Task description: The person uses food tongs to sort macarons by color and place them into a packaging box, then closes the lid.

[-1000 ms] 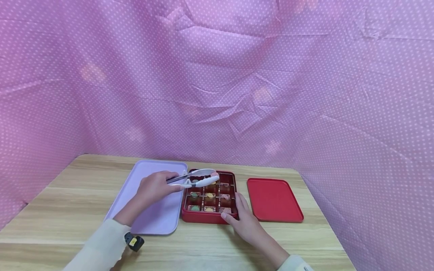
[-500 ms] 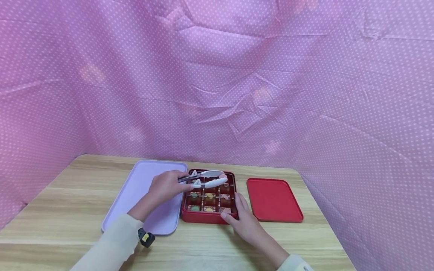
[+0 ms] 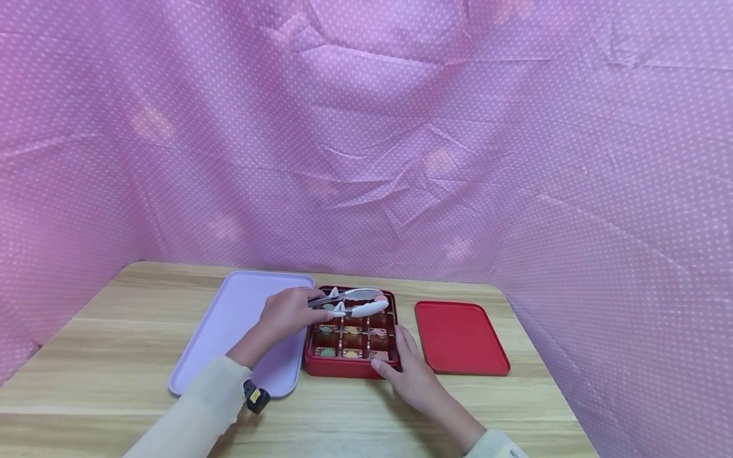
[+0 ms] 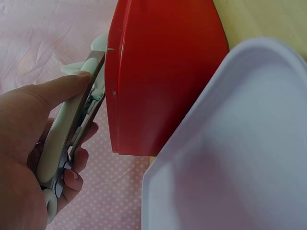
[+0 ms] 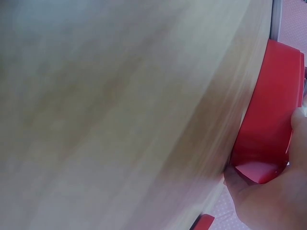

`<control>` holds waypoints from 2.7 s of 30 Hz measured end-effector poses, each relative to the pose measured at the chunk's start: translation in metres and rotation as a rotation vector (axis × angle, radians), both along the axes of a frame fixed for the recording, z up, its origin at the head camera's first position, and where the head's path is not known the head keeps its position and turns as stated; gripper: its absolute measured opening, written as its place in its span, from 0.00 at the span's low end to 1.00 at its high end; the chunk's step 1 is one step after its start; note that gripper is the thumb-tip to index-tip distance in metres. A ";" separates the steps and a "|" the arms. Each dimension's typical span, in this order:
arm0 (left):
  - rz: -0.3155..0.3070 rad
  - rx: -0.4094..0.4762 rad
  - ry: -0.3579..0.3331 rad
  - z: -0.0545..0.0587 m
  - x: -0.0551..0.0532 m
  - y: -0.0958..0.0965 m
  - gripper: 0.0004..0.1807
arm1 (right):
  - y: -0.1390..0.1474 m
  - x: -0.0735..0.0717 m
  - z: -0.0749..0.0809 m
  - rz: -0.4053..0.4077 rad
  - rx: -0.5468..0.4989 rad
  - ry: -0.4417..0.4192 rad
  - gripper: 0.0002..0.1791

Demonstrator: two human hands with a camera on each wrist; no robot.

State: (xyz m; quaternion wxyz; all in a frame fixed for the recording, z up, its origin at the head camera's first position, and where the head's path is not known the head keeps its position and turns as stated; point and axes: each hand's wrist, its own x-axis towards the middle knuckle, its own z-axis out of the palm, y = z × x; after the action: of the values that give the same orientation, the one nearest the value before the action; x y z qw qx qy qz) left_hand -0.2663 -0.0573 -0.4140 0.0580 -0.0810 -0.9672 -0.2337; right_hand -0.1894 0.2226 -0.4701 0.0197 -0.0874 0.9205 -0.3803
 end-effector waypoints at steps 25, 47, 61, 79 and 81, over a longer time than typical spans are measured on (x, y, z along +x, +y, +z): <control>0.020 0.065 -0.032 0.001 0.003 -0.012 0.37 | 0.002 -0.001 -0.001 -0.003 0.008 -0.005 0.51; 0.064 0.124 -0.019 0.000 0.030 -0.066 0.43 | 0.002 -0.002 -0.002 0.000 0.018 0.001 0.51; 0.160 0.111 -0.015 0.008 0.058 -0.133 0.54 | 0.002 -0.002 -0.001 0.000 0.019 -0.007 0.51; 0.275 0.195 0.024 -0.018 0.090 -0.212 0.53 | 0.002 0.000 -0.002 0.008 0.014 -0.030 0.54; 0.284 0.189 0.023 -0.021 0.092 -0.222 0.53 | 0.001 0.000 -0.002 0.006 0.012 -0.029 0.54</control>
State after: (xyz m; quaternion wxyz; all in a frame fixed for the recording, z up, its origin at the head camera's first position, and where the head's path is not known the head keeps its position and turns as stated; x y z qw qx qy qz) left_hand -0.1738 -0.2798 -0.4350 0.1089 0.0599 -0.9418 -0.3122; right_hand -0.1892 0.2240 -0.4720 0.0349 -0.0843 0.9222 -0.3758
